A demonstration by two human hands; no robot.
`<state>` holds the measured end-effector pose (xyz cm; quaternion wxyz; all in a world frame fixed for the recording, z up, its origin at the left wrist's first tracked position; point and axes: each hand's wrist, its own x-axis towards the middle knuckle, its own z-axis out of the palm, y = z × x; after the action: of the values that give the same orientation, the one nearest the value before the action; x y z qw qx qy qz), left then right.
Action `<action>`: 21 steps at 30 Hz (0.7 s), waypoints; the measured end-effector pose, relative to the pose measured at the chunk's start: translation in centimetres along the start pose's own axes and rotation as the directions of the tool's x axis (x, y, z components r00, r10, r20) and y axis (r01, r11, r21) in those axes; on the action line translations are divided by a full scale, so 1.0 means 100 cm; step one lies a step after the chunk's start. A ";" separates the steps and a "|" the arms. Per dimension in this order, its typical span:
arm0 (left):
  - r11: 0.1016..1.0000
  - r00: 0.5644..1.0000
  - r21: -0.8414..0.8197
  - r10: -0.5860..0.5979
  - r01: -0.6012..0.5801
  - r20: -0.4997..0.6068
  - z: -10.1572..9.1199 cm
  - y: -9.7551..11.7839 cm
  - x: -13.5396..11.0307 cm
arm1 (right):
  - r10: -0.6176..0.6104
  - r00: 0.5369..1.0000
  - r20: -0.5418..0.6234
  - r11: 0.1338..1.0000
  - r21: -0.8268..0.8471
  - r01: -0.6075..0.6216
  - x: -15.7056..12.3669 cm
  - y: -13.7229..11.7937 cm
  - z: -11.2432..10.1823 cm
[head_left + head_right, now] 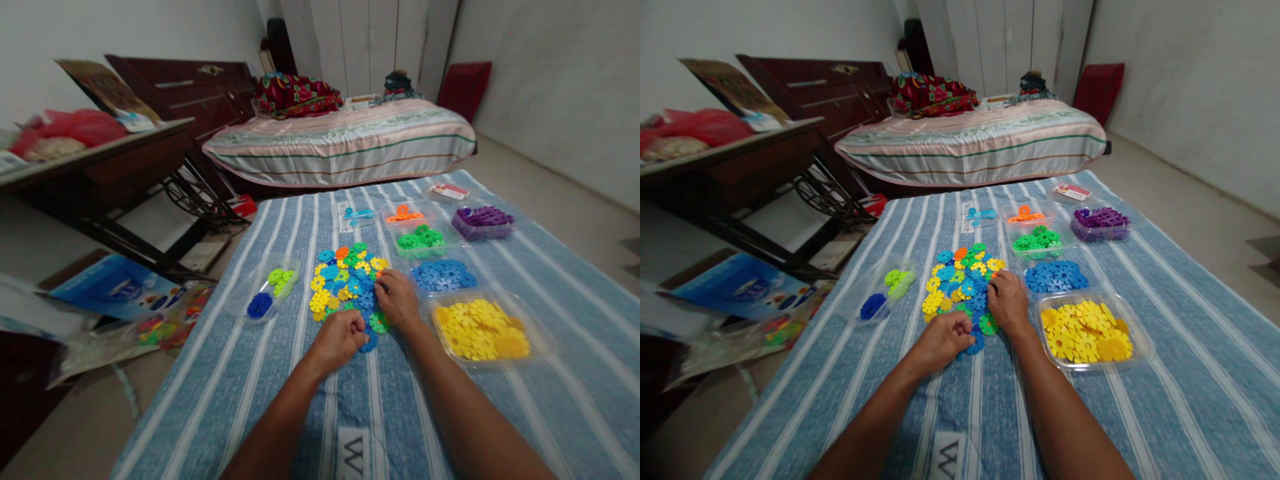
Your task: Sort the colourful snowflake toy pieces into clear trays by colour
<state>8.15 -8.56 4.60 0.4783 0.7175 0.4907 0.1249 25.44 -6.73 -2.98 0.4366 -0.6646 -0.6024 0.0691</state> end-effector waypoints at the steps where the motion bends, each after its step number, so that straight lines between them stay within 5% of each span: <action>1: 0.999 1.000 -0.047 -0.008 0.007 -0.017 -0.002 -0.001 0.001 | -0.001 1.000 -0.002 1.000 0.000 0.001 0.000 0.000 0.000; 11: 0.973 0.992 -0.228 -0.065 0.039 -0.109 -0.021 0.013 0.007 | 0.023 1.000 -0.010 1.000 0.000 -0.023 0.002 -0.002 0.003; 21: 0.968 0.990 -0.244 0.021 -0.056 -0.143 -0.008 0.050 0.029 | 0.017 1.000 0.013 0.999 0.037 -0.018 0.003 0.000 0.002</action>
<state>11.98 -6.04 8.23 0.5261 0.6512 0.4895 0.2440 25.39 -6.40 -2.95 0.4445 -0.6610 -0.5980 0.0884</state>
